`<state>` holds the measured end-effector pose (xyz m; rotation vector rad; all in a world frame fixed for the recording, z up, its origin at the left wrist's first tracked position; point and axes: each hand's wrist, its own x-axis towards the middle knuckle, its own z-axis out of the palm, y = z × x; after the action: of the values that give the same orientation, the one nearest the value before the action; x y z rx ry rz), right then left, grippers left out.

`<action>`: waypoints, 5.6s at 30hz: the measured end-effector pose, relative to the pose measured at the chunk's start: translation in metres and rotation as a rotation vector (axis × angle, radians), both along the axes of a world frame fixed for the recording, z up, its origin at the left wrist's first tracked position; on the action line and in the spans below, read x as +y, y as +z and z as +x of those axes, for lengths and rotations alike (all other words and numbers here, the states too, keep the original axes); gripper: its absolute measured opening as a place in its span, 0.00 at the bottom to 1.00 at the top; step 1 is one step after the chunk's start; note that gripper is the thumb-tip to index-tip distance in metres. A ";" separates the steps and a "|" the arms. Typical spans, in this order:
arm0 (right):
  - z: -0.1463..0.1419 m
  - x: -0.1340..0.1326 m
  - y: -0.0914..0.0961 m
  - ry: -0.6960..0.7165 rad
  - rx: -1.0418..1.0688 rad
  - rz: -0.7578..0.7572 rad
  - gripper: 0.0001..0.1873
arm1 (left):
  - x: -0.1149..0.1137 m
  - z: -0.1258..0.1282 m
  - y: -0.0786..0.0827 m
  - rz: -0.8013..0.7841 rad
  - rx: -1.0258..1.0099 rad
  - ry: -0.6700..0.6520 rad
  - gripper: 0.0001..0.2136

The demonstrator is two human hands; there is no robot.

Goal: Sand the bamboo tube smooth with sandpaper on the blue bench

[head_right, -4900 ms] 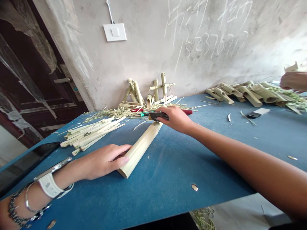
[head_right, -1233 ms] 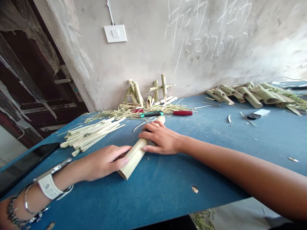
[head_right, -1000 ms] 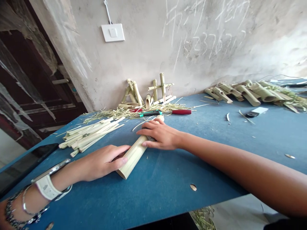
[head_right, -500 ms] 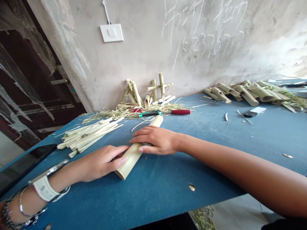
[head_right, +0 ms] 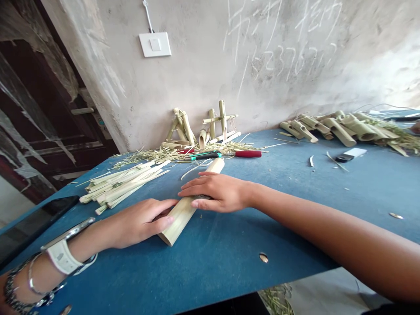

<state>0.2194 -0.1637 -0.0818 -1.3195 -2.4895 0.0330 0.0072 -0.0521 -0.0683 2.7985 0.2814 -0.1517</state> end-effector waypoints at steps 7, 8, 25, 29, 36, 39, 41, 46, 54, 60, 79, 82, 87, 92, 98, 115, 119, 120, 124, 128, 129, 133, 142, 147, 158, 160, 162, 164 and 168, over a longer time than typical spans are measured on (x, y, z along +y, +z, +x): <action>0.047 0.011 -0.010 -0.346 -0.113 0.105 0.26 | 0.001 -0.001 -0.001 0.024 0.025 0.007 0.23; 0.046 0.011 -0.010 -0.343 -0.113 0.108 0.26 | 0.001 -0.001 -0.001 0.024 0.024 0.005 0.23; 0.031 0.009 -0.011 -0.413 0.006 0.048 0.26 | 0.002 -0.002 -0.002 0.025 0.025 -0.002 0.21; 0.002 0.000 -0.005 -0.221 0.071 -0.045 0.24 | 0.002 -0.002 -0.003 0.012 0.010 -0.002 0.20; 0.020 0.004 -0.003 -0.189 -0.006 -0.009 0.22 | 0.001 0.000 -0.001 0.018 0.011 0.009 0.21; 0.041 0.011 -0.008 -0.357 -0.011 0.047 0.23 | 0.001 -0.001 -0.001 0.022 0.021 0.001 0.22; 0.041 0.011 -0.009 -0.401 -0.012 0.053 0.25 | 0.002 -0.001 -0.002 0.018 0.023 -0.002 0.22; 0.005 0.000 -0.003 -0.195 0.064 -0.013 0.24 | 0.003 -0.001 -0.003 -0.006 0.003 0.001 0.20; 0.024 0.006 -0.005 -0.321 0.088 0.072 0.17 | 0.003 -0.001 -0.003 0.002 0.013 -0.002 0.21; 0.011 0.003 -0.003 -0.279 0.065 0.136 0.15 | 0.002 -0.001 -0.003 -0.012 0.001 -0.005 0.21; 0.012 -0.005 0.015 -0.011 0.232 0.018 0.13 | 0.001 -0.001 -0.001 -0.034 -0.020 -0.015 0.22; 0.020 -0.003 0.013 -0.139 0.160 0.084 0.13 | 0.001 0.000 -0.001 -0.030 -0.003 -0.012 0.23; 0.025 -0.003 0.012 -0.171 0.126 0.118 0.14 | 0.001 0.000 0.000 -0.020 0.007 -0.002 0.23; 0.018 -0.006 0.015 -0.075 0.184 0.048 0.13 | 0.001 -0.001 0.000 -0.044 -0.002 -0.015 0.22; 0.024 -0.003 0.011 -0.216 0.090 0.139 0.14 | 0.001 0.000 0.000 -0.009 0.002 0.001 0.23; 0.019 -0.003 0.012 -0.053 0.177 0.088 0.13 | 0.000 0.000 0.000 -0.051 -0.011 0.000 0.22; 0.023 -0.003 0.015 -0.099 0.148 0.111 0.13 | 0.001 0.000 0.000 -0.042 -0.010 0.000 0.23; 0.026 -0.003 0.014 -0.148 0.122 0.136 0.12 | 0.001 0.000 -0.001 -0.032 -0.006 0.004 0.23; 0.029 -0.002 0.013 -0.203 0.102 0.148 0.12 | 0.001 -0.001 -0.001 -0.010 0.011 0.009 0.24; 0.025 -0.004 0.014 -0.085 0.219 0.063 0.12 | 0.001 -0.002 -0.001 -0.027 -0.002 0.002 0.23; 0.025 -0.004 0.014 -0.088 0.229 0.055 0.11 | 0.001 -0.001 -0.001 -0.028 -0.004 0.000 0.23; 0.031 -0.002 0.012 -0.210 0.139 0.128 0.11 | 0.002 -0.001 -0.002 -0.006 0.004 -0.002 0.23; 0.031 0.000 0.011 -0.129 0.254 0.050 0.11 | 0.001 -0.001 -0.001 -0.007 0.015 -0.001 0.22; 0.037 0.004 0.004 -0.247 0.103 0.151 0.14 | 0.003 0.000 -0.002 0.001 0.025 -0.002 0.21; 0.041 0.007 -0.003 -0.356 0.272 0.186 0.07 | 0.003 0.000 -0.002 0.019 0.011 -0.012 0.20; 0.041 0.007 0.000 -0.356 0.228 0.208 0.04 | 0.003 -0.001 -0.003 0.021 -0.009 -0.013 0.20; 0.039 0.007 0.002 -0.328 0.192 0.234 0.04 | 0.004 -0.001 -0.005 0.018 -0.026 -0.009 0.21; 0.037 0.007 0.003 -0.292 0.170 0.278 0.04 | 0.004 -0.002 -0.005 0.014 -0.036 -0.004 0.21; 0.033 0.006 0.004 -0.213 0.133 0.288 0.04 | 0.004 -0.002 -0.005 0.004 -0.049 -0.008 0.21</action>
<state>0.2524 -0.1580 -0.0777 -1.3982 -2.1360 -0.2680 0.0053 -0.0479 -0.0733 2.8032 0.2585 -0.0848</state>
